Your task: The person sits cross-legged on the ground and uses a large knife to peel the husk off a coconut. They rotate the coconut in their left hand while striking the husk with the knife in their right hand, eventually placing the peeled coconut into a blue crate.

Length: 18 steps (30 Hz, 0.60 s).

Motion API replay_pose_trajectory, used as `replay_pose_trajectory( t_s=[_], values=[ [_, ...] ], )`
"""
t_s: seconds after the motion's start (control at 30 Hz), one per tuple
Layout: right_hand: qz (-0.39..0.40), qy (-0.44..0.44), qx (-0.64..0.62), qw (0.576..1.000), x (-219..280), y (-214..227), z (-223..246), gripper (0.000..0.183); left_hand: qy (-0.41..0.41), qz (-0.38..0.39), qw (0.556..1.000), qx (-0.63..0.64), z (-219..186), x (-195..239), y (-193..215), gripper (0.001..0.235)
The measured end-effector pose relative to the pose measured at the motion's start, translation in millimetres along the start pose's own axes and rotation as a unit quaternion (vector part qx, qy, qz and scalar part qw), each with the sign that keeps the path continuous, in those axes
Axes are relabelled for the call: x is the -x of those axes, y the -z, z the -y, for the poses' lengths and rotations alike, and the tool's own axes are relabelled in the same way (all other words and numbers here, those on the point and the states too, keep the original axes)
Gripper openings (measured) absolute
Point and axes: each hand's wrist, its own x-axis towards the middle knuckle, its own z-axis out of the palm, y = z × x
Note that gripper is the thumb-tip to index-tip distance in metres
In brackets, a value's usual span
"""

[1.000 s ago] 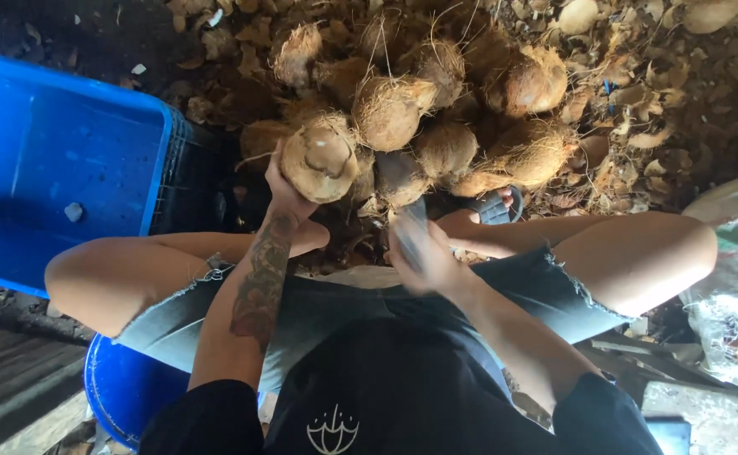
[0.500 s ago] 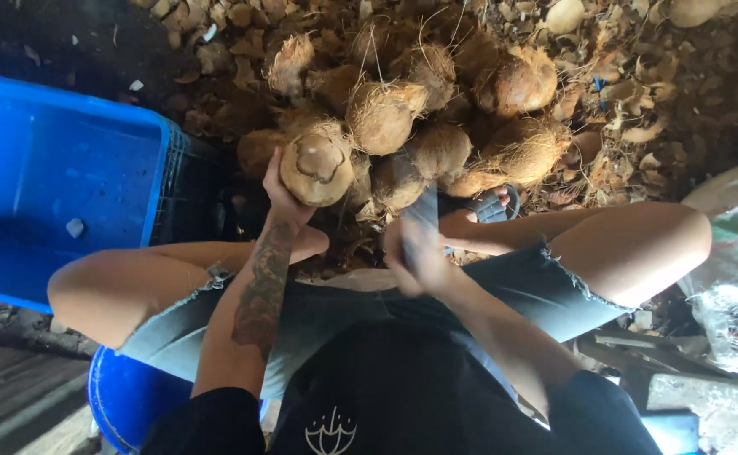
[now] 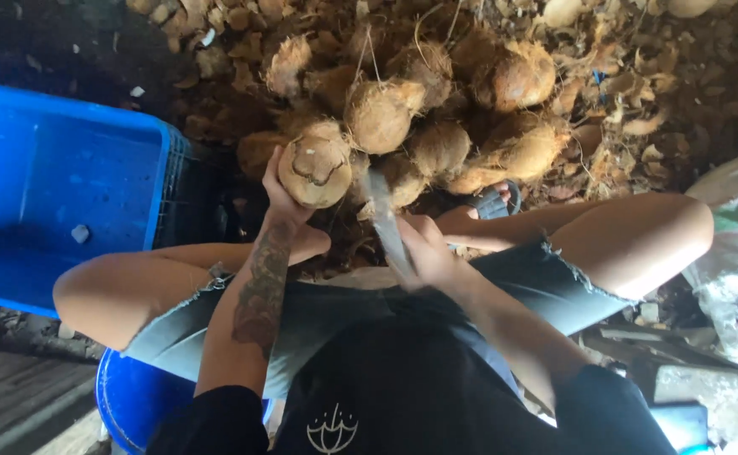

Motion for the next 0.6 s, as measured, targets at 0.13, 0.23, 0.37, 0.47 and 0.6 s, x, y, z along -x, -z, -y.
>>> replay_pose_trajectory(
  t_s=[0.13, 0.23, 0.37, 0.47, 0.6],
  values=[
    [-0.006, -0.283, -0.032, 0.959, 15.8, -4.8, -14.3, 0.015, 0.015, 0.023, 1.000, -0.005, -13.0, -22.9, 55.0, 0.085],
    [-0.032, -0.649, -0.077, 0.757, -3.0, 4.0, -17.3, 0.016, 0.017, 0.023, 0.999, -0.030, -28.4, -70.6, 84.4, 0.082],
    [-0.062, -0.286, -0.014, 0.956, -24.3, 20.6, 25.5, 0.007, 0.043, -0.006, 0.999, -0.008, -0.9, -7.4, -42.7, 0.080],
    [-0.095, -0.061, 0.035, 0.993, -1.5, 19.0, 15.5, 0.006, 0.077, -0.047, 0.996, -0.009, 7.0, -13.7, -48.2, 0.078],
    [0.070, -0.501, 0.098, 0.857, 34.3, 4.7, -25.2, 0.027, 0.120, -0.055, 0.991, -0.017, 18.7, -22.4, -59.8, 0.082]
  ],
)
